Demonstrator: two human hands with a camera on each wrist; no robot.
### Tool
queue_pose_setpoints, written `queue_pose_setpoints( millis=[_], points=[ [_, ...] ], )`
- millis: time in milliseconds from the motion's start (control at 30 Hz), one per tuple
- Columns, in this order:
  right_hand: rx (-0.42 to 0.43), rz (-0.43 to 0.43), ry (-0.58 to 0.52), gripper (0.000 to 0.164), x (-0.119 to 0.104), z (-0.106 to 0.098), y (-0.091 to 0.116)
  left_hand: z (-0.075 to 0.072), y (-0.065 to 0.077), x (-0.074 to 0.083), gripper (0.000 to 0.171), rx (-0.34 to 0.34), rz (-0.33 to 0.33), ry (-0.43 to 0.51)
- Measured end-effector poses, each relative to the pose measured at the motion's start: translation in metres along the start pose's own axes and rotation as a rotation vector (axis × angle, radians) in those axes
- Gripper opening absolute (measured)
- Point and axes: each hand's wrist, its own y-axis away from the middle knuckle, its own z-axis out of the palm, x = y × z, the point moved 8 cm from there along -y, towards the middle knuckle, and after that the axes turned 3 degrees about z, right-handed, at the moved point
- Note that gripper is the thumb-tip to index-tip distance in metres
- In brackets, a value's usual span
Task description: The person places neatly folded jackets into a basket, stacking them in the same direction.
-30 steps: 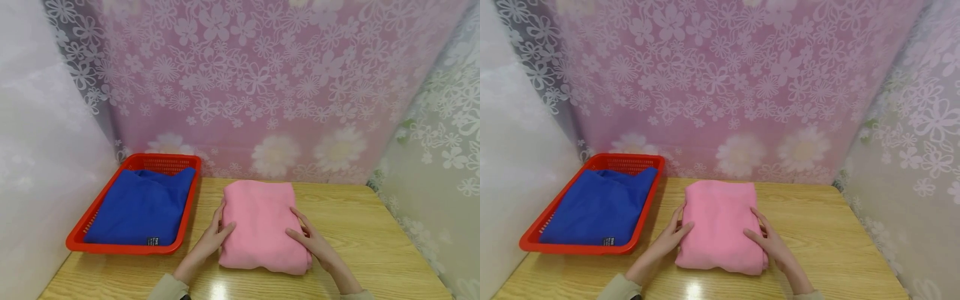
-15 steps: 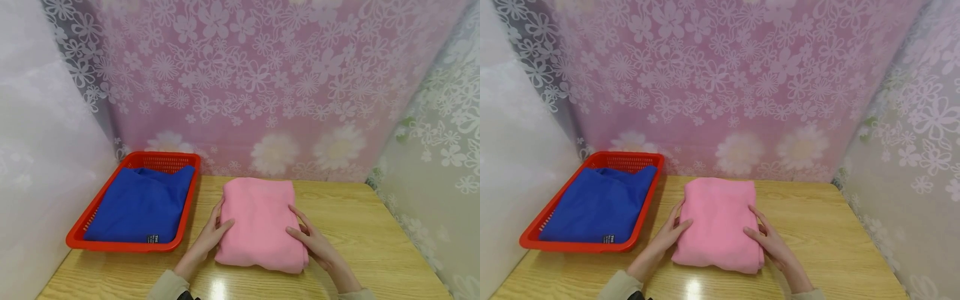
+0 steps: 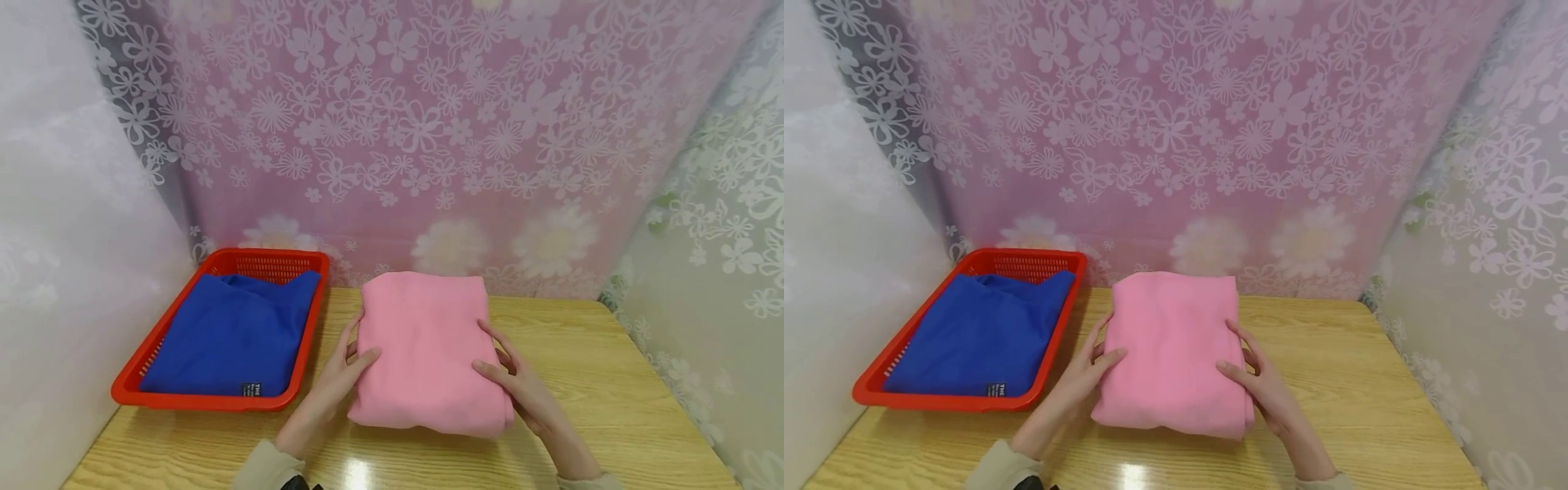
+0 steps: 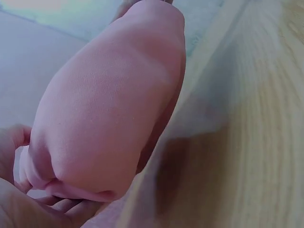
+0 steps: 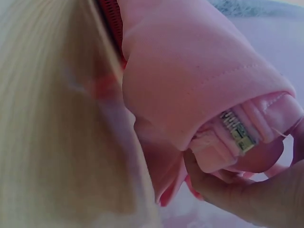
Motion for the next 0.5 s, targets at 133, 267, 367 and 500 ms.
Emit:
queue_pose_setpoints(
  millis=[133, 267, 367, 500],
  points=[
    [0.004, -0.029, 0.016, 0.072, -0.019, 0.004, 0.002, -0.004, 0.001, 0.019, 0.077, 0.008, 0.013, 0.014],
    [0.02, -0.047, 0.038, 0.07, -0.035, 0.009, 0.001, -0.01, 0.001, 0.034, 0.076, 0.022, 0.017, 0.013],
    [0.028, -0.056, 0.04, 0.069, -0.045, 0.016, -0.002, -0.018, 0.0, 0.047, 0.076, 0.03, 0.033, -0.006],
    [0.007, -0.096, 0.02, 0.069, -0.064, 0.032, -0.009, -0.036, -0.001, 0.069, 0.076, 0.051, 0.057, -0.101]
  ],
)
